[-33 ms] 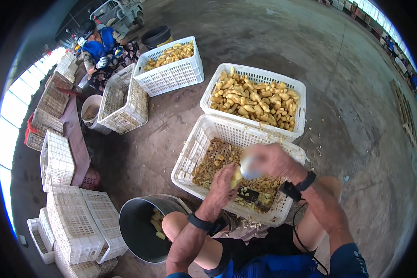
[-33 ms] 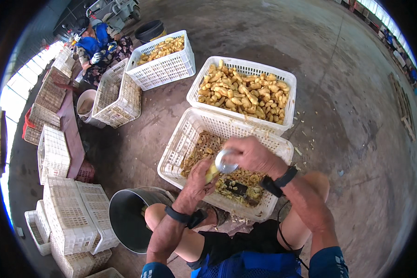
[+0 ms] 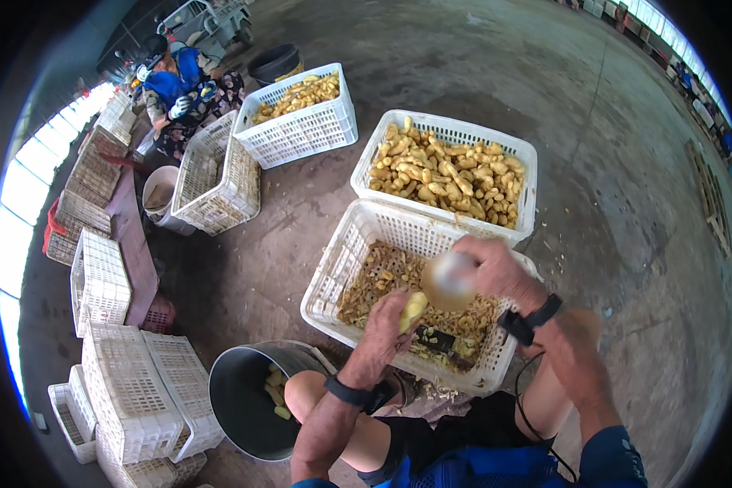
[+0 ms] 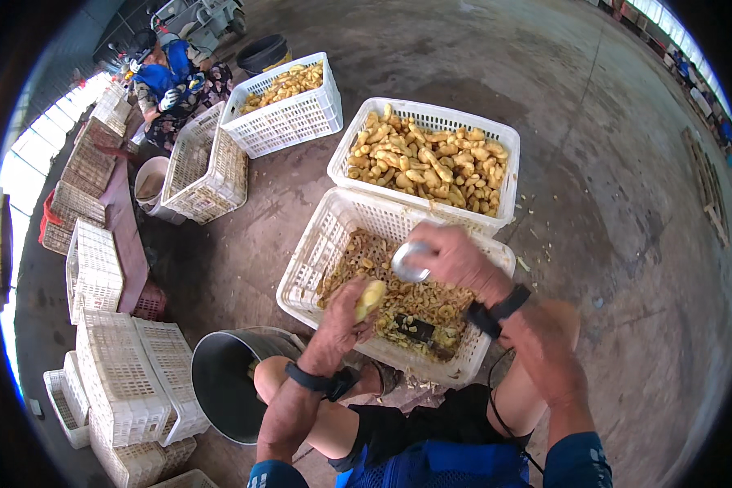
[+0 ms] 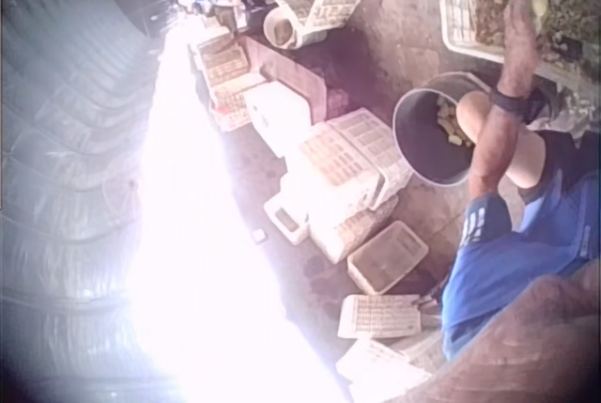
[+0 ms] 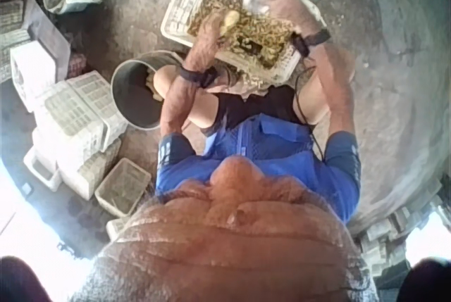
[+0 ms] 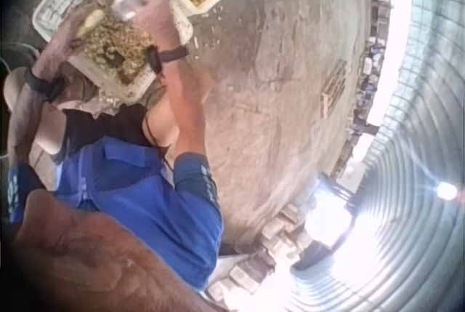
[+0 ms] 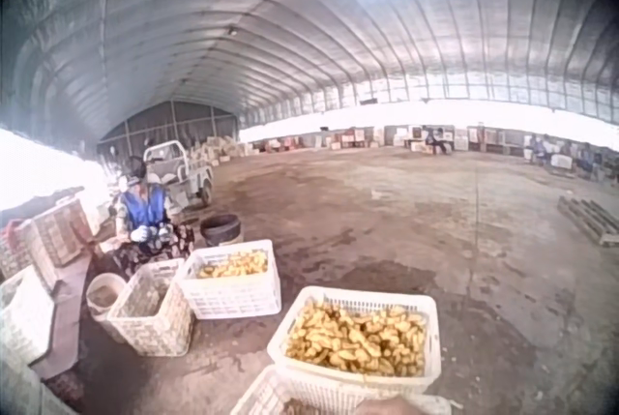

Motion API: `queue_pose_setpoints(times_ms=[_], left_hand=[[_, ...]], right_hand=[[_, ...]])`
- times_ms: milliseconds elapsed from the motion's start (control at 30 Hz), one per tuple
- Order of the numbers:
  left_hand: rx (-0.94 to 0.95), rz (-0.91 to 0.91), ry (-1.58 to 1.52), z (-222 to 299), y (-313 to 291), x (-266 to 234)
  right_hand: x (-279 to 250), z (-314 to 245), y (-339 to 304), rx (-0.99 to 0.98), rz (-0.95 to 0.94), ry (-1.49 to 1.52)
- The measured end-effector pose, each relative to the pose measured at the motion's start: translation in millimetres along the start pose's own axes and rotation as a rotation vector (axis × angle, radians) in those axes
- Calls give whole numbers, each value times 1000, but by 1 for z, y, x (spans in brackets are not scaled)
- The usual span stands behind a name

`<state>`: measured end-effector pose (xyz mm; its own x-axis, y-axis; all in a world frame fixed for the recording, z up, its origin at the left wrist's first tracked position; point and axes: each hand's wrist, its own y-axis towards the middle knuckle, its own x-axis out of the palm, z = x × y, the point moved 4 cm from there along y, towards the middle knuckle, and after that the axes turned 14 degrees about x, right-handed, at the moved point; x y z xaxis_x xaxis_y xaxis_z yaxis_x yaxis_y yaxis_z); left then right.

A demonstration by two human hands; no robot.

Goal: The person peels ginger roots using a metal scraper and a cleaver, then places the processed roots into a metal bucket.

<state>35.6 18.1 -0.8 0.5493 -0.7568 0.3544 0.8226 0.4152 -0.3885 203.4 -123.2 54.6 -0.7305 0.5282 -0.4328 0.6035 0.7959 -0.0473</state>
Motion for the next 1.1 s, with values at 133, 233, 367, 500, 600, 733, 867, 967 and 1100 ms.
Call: queue_pose_setpoints(times_ms=[133, 233, 367, 500, 600, 733, 867, 967, 1100], left_hand=[[-34, -148, -211, 18, -13, 3], [-60, -115, -257, 12, -19, 9], [-23, -26, -186, -12, -48, 15], [5, 33, -117, -29, -72, 26], [-83, -109, -294, -36, -94, 35], [-112, -89, -474, -45, -107, 48], [-161, 202, -397, -62, -98, 62], [-137, 305, -254, -63, -104, 67], [-96, 161, -231, -71, -92, 69]], right_hand=[[-27, -8, -10, 15, 37, -42], [16, -17, -34, -9, -55, 142], [57, -36, -56, -205, -203, 71], [39, -16, -67, -233, -210, 43], [-5, 0, -67, -164, -88, 45], [-15, -9, -90, -247, -90, 86], [27, -21, -121, -313, -276, 107], [22, -9, -114, -271, -343, 124], [-1, -3, -113, -246, -312, 107]])
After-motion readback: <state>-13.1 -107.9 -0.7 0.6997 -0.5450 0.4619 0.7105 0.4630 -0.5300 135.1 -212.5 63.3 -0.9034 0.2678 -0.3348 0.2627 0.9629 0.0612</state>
